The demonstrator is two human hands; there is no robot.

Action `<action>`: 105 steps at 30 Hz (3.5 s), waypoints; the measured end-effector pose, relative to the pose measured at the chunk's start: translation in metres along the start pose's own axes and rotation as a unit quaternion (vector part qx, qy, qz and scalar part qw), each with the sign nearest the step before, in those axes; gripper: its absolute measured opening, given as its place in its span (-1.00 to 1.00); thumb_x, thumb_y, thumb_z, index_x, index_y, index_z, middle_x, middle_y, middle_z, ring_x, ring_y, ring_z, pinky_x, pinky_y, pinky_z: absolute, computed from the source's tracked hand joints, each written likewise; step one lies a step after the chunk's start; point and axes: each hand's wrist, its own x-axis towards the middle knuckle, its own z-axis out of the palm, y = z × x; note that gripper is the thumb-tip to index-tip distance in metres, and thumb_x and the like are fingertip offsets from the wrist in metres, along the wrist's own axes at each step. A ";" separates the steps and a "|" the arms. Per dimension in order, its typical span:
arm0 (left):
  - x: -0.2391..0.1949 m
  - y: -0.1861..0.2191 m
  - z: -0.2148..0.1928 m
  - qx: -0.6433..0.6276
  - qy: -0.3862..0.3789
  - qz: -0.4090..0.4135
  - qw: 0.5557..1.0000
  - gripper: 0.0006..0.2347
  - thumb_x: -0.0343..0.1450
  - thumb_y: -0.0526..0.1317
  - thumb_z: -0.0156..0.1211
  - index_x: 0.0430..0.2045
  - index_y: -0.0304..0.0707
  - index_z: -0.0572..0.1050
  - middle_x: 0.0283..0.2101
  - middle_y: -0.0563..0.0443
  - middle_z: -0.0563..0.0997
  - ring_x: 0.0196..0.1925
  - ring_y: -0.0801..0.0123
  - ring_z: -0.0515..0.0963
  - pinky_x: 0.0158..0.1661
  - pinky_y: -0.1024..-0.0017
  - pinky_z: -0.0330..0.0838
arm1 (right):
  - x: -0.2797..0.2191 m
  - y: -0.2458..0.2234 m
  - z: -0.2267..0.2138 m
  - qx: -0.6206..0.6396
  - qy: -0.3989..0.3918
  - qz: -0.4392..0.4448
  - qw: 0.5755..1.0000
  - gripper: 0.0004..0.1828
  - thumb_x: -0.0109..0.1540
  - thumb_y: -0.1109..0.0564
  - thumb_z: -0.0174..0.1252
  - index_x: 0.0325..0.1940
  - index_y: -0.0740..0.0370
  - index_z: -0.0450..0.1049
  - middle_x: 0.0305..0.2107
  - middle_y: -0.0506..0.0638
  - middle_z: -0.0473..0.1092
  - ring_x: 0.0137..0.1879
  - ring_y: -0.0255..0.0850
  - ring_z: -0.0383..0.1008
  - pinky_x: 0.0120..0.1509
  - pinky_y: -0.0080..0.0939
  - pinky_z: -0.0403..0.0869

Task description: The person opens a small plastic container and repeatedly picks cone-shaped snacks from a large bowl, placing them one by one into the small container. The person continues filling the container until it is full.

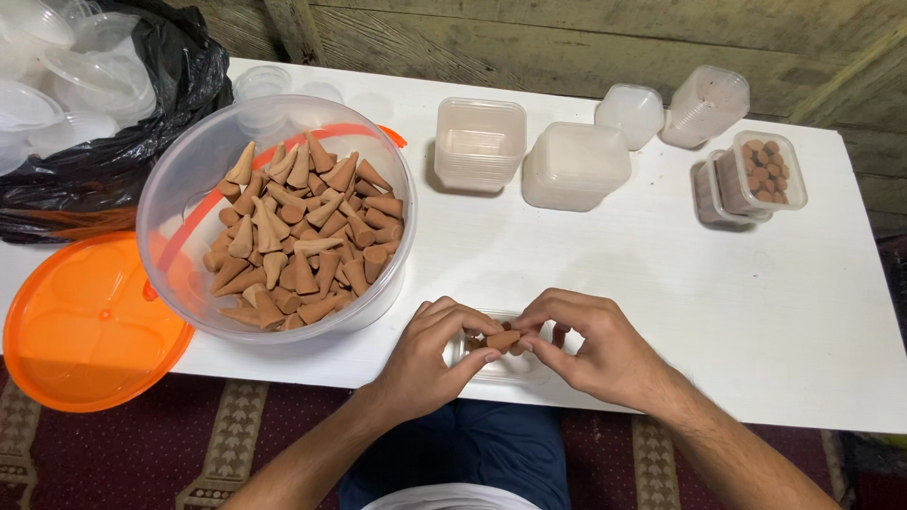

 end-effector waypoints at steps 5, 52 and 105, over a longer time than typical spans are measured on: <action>0.003 0.001 -0.003 -0.061 -0.005 -0.013 0.998 -0.86 0.36 -0.31 0.39 -0.27 -0.22 0.57 -0.24 0.01 0.70 -0.27 0.23 0.60 -0.19 0.29 0.34 | 0.008 -0.013 -0.004 -0.002 -0.010 0.020 1.000 -0.83 0.11 0.32 0.29 -0.23 0.18 0.64 -0.46 0.01 0.62 -0.32 -0.14 0.65 -0.35 -0.17 0.62; -0.021 -0.054 -0.009 0.094 -0.185 -0.052 0.977 -0.15 0.24 -0.22 0.48 0.41 -0.46 0.07 0.10 -0.22 0.52 0.22 0.04 0.40 0.17 0.06 0.11 | 0.029 0.028 0.061 -0.338 -0.255 -0.136 0.896 -0.90 0.25 0.27 0.16 -0.30 0.18 0.59 -0.40 0.01 0.45 -0.23 -0.15 0.49 -0.19 -0.18 0.48; -0.022 -0.054 -0.007 0.114 -0.201 -0.104 0.967 0.08 0.08 0.03 0.63 0.44 -0.30 -0.02 0.35 -0.06 0.40 0.32 0.08 0.28 0.17 0.12 0.10 | 0.029 0.036 0.051 -0.284 -0.213 -0.154 0.922 -0.96 0.20 0.10 0.27 -0.29 -0.06 0.55 -0.37 -0.08 0.42 -0.25 -0.05 0.47 -0.24 -0.03 0.38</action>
